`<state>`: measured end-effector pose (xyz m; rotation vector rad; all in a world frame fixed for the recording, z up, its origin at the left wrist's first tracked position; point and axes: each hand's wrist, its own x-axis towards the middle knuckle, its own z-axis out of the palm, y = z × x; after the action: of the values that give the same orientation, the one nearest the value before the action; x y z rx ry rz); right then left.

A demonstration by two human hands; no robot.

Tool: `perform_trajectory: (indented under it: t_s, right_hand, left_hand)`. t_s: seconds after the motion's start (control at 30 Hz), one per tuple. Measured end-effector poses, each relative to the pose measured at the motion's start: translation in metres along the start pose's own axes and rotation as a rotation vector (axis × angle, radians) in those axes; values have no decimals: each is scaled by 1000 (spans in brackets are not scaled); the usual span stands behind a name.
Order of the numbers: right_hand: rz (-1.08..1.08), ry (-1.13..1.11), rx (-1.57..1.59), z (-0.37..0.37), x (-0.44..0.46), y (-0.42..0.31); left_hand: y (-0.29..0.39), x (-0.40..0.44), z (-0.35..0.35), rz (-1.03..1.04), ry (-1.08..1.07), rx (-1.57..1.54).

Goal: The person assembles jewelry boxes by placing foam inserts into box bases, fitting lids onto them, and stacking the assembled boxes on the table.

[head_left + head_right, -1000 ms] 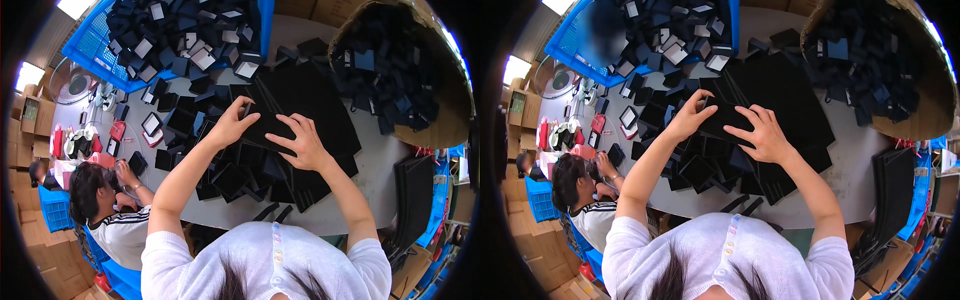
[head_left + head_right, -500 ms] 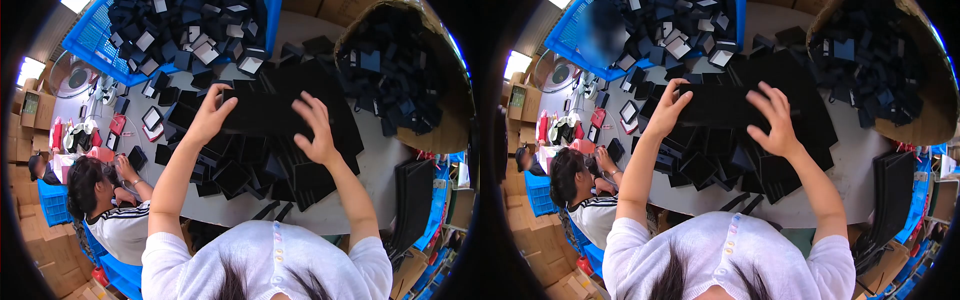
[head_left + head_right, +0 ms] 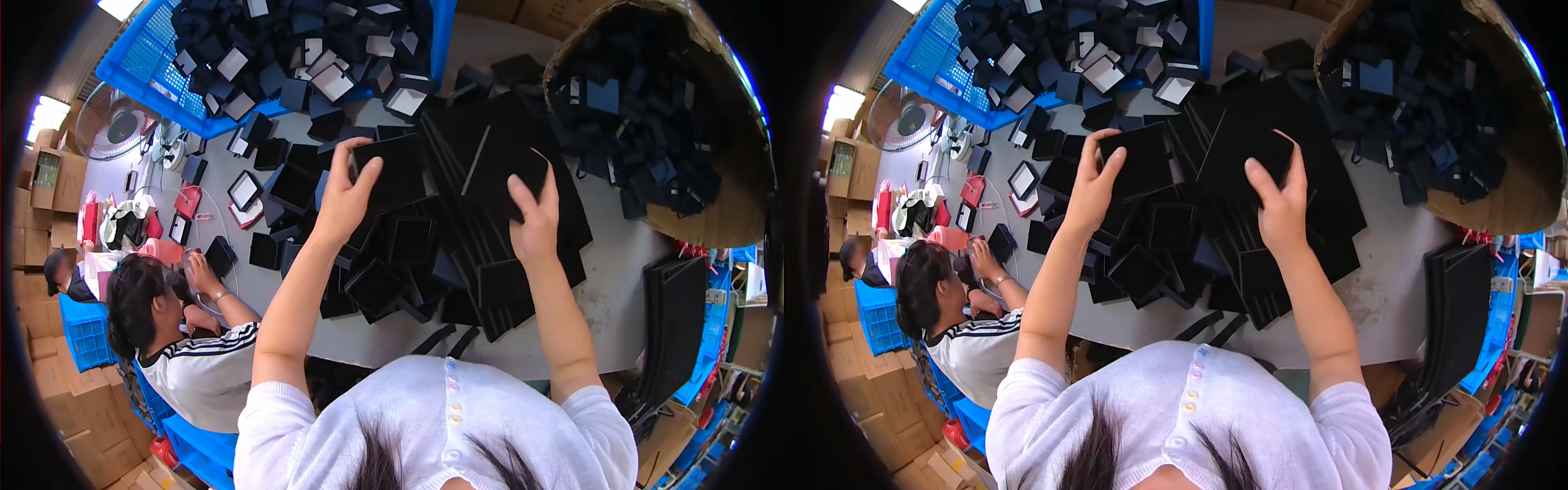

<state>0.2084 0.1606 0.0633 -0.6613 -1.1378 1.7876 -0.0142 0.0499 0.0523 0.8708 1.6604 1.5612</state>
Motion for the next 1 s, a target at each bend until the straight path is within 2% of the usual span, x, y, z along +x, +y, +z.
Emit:
perform_trajectory:
  t_s: [0.07, 0.13, 0.17, 0.2, 0.27, 0.37, 0.43, 0.47, 0.53, 0.6, 0.67, 0.7, 0.73, 0.8, 0.83, 0.9, 0.93, 0.97, 1.0]
  right_hand:
    - [192, 53, 233, 7, 1, -2]
    - [250, 2, 278, 9, 4, 9]
    - [300, -31, 440, 9, 7, 14]
    - [299, -32, 437, 10, 6, 18]
    - [330, -34, 530, 14, 4, 24]
    - [305, -39, 496, 17, 4, 23]
    - [301, -48, 520, 14, 6, 27]
    - [333, -17, 570, 13, 7, 32]
    - [369, 10, 620, 11, 7, 36]
    - [428, -23, 778, 13, 8, 36]
    - [430, -18, 794, 11, 10, 37]
    - [430, -10, 812, 10, 10, 38]
    - [434, -10, 811, 9, 11, 38]
    - [358, 45, 746, 6, 16, 39]
    - [327, 126, 645, -14, 20, 48]
    - [254, 140, 345, -31, 22, 37]
    - [232, 108, 209, -45, 24, 35]
    - [227, 111, 209, -52, 27, 35]
    - [224, 154, 96, -58, 30, 35]
  left_hand:
    - [-1, -3, 5, -69, -91, -72]
    - [-5, -7, 16, -82, -92, -183]
    - [-3, -8, 20, -85, -101, -161]
    - [-1, -10, 23, -88, -107, -140]
    - [-1, -15, 32, 80, -84, 89]
    - [5, -22, 34, 118, -53, 58]
    - [17, -23, 30, -206, -143, -363]
    - [11, -21, 27, -207, -142, -367]
    - [-3, -13, 21, -45, -109, 307]
    - [2, -13, 25, -124, -115, 266]
    - [5, -21, 40, -192, -24, -318]
    - [19, -28, 39, -96, -62, -103]
    - [18, -26, 34, -98, -59, -104]
    - [20, -10, 12, 168, -94, 252]
    - [31, 1, -6, -33, -188, 267]
    - [40, 30, -51, -151, -498, 498]
    - [44, 53, -67, -245, -523, 681]
    - [21, 83, -82, -4, -406, 847]
    - [7, 119, -81, -18, -274, 784]
